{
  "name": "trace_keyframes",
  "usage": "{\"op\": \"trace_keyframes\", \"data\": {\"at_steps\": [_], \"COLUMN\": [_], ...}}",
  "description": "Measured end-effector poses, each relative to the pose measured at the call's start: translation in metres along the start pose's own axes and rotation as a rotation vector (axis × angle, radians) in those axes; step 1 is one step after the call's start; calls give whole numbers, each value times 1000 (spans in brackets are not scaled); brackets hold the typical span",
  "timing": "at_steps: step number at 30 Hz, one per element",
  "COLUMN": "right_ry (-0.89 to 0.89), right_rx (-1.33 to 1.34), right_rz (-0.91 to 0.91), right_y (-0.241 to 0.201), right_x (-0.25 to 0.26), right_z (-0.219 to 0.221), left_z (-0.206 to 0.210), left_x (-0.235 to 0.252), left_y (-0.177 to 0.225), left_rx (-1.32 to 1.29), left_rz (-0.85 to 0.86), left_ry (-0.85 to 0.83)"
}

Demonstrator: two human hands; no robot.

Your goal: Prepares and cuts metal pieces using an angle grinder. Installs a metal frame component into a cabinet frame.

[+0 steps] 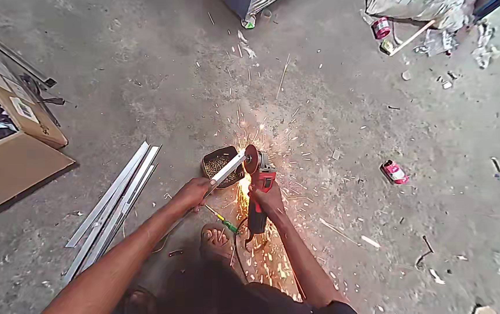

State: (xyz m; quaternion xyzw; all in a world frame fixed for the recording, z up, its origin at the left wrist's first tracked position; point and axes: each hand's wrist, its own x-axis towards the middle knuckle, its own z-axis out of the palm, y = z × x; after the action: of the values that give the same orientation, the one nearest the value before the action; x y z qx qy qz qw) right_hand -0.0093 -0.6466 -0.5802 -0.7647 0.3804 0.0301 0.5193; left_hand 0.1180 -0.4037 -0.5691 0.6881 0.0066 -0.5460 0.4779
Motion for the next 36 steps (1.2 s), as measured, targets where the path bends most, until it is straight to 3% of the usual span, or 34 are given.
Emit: {"op": "trace_keyframes", "data": {"at_steps": [18,23,36], "right_ry": [-46,-60,-93], "right_rx": [-1,192,80], "right_rz": [-57,-66,-75], "right_y": [4,8,6], "right_x": [14,8,6], "right_z": [-8,-15,-15], "left_z": [-1,-1,-2], "left_x": [2,1,0], "left_y": [-4,-4,-1], "left_rx": [-70,-54,-44], "left_rz": [-7,-3,-12], "left_ry": [-27,-16,-28]}}
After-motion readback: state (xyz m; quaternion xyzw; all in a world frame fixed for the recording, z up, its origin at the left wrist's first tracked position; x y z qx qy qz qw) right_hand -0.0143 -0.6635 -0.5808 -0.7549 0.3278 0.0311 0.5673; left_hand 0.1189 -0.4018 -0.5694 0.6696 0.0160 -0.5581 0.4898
